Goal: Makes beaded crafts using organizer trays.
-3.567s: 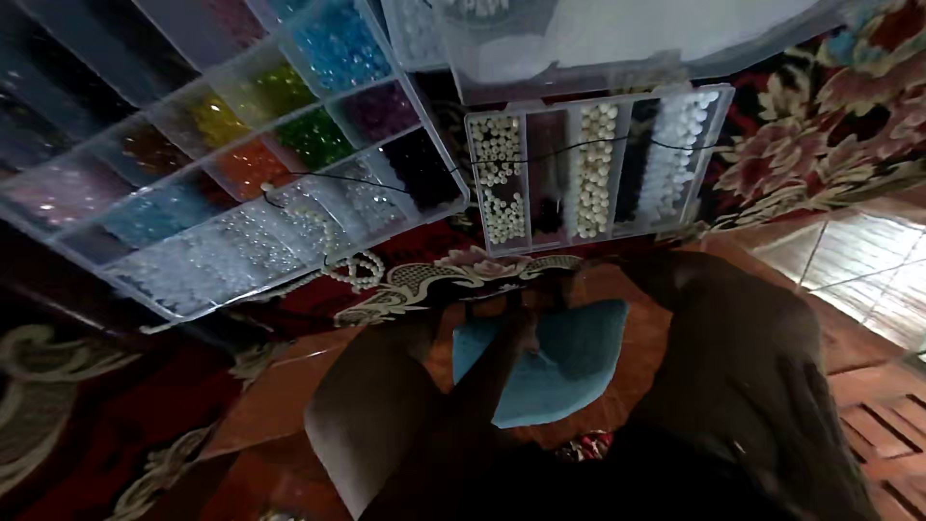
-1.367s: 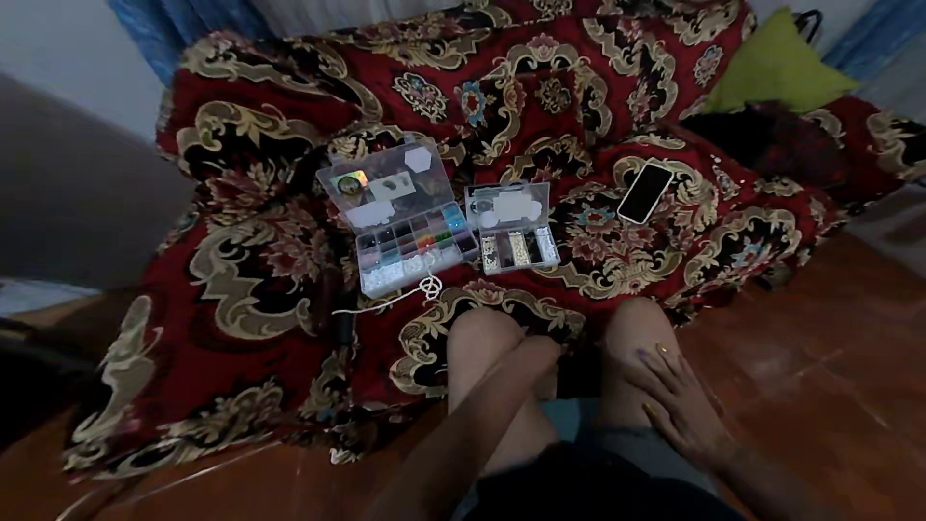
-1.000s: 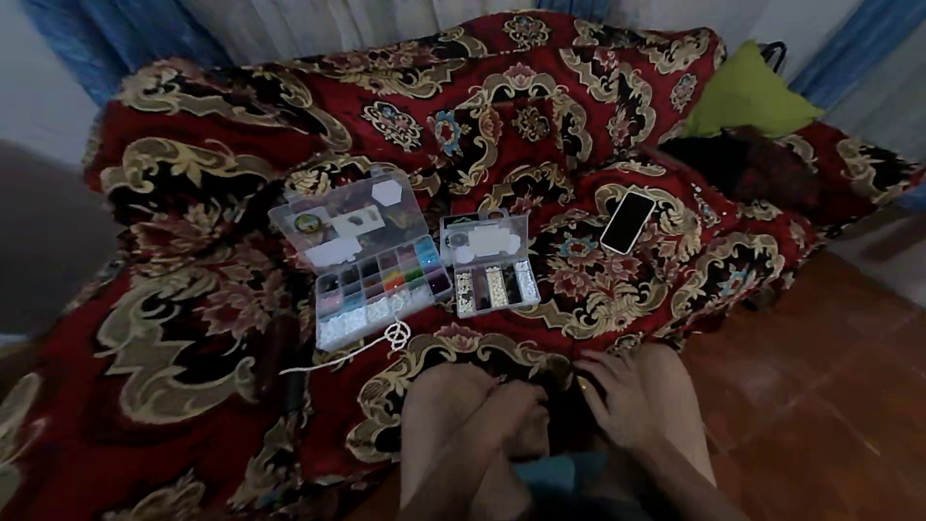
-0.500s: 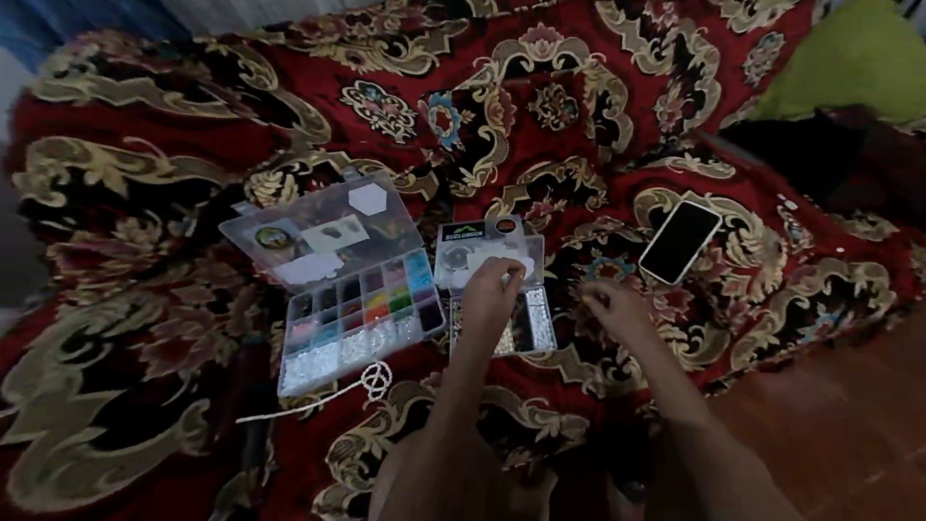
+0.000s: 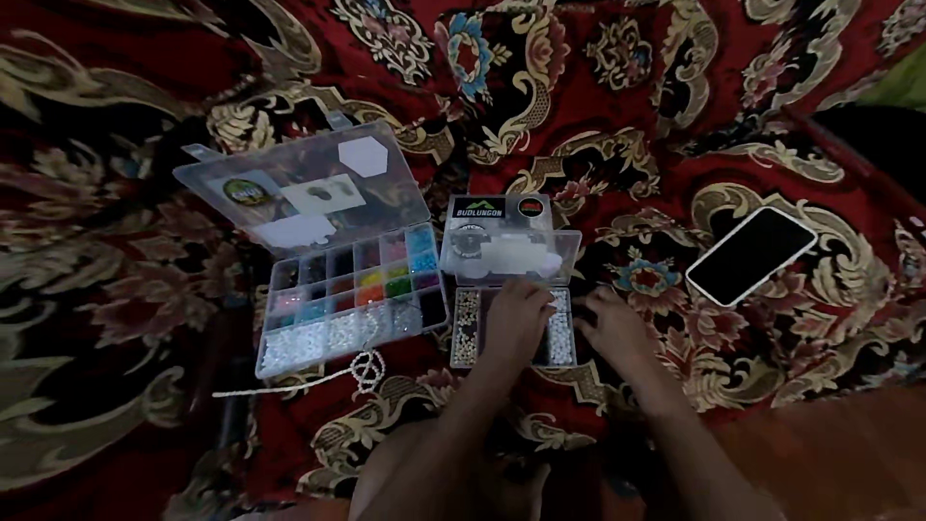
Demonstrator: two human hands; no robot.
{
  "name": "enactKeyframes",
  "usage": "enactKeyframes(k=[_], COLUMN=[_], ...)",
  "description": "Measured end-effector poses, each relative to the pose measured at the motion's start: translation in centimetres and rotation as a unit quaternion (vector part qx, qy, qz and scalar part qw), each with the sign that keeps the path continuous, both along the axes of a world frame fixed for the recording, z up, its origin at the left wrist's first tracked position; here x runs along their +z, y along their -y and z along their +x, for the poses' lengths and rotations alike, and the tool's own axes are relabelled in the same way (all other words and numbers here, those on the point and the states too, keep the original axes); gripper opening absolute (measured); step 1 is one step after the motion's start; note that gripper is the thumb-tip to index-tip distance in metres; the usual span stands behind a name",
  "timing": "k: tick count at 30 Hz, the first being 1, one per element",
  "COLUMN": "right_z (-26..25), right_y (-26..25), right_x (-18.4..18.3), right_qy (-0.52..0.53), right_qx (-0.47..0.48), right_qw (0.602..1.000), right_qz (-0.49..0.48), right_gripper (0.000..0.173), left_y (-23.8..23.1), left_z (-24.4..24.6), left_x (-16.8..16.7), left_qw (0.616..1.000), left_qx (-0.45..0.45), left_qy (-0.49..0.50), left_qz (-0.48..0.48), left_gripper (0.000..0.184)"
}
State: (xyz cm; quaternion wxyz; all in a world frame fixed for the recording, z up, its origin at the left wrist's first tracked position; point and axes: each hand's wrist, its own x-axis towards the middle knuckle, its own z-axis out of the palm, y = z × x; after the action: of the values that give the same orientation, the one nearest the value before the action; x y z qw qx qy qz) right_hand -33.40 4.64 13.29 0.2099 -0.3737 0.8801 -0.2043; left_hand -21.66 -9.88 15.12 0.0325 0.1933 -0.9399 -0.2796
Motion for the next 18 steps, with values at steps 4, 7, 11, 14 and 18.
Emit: enactKeyframes(k=[4,7,11,14,18], right_z=[0.3,0.2,0.3,0.2,0.0], right_y=[-0.2,-0.8,-0.8,-0.5,-0.1], right_x=[-0.6,-1.0,-1.6,-1.5,-0.3], right_qy=[-0.046,-0.101,-0.162,-0.146,-0.023], right_qx=[-0.008,-0.012,-0.034,-0.077,-0.166], right_qw=[0.998,0.984,0.958,0.951,0.938], right_qz=[-0.046,-0.145,-0.236,-0.261,-0.303], right_gripper=[0.016,0.013,0.016,0.017,0.018], left_y=[-0.6,-0.9,-1.2,-1.1,-0.5], left_z=[-0.4,-0.5,0.1,0.9,1.6], left_x=[-1.1,-1.0,-0.4,0.3,1.1], left_qw=[1.0,0.999,0.997,0.992,0.992], left_qx=[-0.027,-0.04,-0.035,-0.045,-0.096], left_qy=[-0.008,-0.005,-0.072,-0.121,-0.084], left_qz=[-0.011,0.0,0.018,0.017,0.024], left_gripper=[0.026,0.024,0.022,0.017,0.017])
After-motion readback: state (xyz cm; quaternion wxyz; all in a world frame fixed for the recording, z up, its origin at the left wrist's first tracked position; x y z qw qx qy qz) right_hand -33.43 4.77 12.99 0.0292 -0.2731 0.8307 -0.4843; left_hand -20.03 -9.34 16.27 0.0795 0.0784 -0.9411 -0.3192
